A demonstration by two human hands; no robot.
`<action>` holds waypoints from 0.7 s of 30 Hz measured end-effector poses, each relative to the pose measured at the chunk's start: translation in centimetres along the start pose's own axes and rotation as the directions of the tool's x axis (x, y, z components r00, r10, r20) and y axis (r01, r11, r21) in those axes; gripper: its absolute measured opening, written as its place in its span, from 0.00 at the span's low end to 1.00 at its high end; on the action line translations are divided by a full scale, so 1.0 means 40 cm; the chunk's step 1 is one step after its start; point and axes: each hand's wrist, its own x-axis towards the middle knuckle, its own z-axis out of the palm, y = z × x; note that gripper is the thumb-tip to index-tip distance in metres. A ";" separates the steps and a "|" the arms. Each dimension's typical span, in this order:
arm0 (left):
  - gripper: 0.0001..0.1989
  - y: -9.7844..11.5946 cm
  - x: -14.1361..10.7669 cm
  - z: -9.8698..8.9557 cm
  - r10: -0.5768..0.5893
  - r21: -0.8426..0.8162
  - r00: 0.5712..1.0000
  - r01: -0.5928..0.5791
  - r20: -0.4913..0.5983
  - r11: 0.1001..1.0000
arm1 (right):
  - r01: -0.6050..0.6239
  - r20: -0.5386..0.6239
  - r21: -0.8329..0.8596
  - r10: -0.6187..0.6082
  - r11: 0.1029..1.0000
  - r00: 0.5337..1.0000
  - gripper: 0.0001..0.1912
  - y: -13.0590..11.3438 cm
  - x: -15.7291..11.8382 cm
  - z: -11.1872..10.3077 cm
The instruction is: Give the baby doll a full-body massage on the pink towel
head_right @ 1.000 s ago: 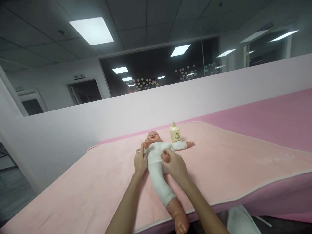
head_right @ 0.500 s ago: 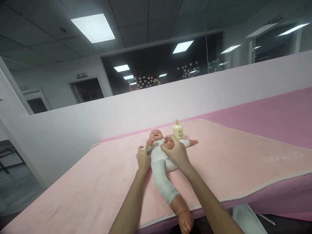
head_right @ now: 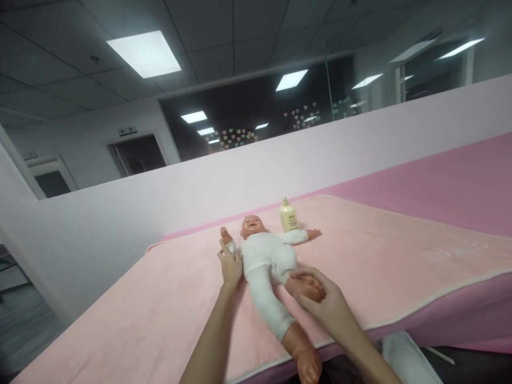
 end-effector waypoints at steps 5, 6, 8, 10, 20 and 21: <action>0.46 -0.010 0.021 -0.007 -0.270 -0.235 0.960 0.248 -0.068 0.940 | -0.056 -0.027 -0.067 0.055 0.996 0.998 0.16 -0.006 -0.061 -0.093; 0.44 -0.008 0.023 -0.010 -0.275 -0.257 0.958 0.245 -0.084 0.935 | -0.046 -0.053 -0.065 0.043 0.997 0.998 0.17 -0.025 -0.054 -0.094; 0.38 0.001 0.021 -0.014 -0.153 -0.255 0.984 0.124 -0.096 0.959 | 0.003 -0.111 -0.054 -0.009 0.999 0.994 0.17 -0.068 -0.016 -0.072; 0.33 0.015 0.011 -0.015 0.091 -0.163 0.994 -0.099 -0.056 0.982 | 0.074 -0.157 -0.021 -0.077 0.997 0.985 0.18 -0.098 0.047 -0.029; 0.31 0.018 -0.004 -0.007 0.292 0.102 0.955 -0.295 0.044 0.950 | 0.052 -0.054 -0.167 -0.061 0.985 0.997 0.14 -0.026 0.093 0.058; 0.30 0.015 -0.003 -0.003 0.260 0.082 0.965 -0.261 0.016 0.962 | 0.043 -0.059 -0.158 -0.053 0.986 0.997 0.15 -0.024 0.063 0.041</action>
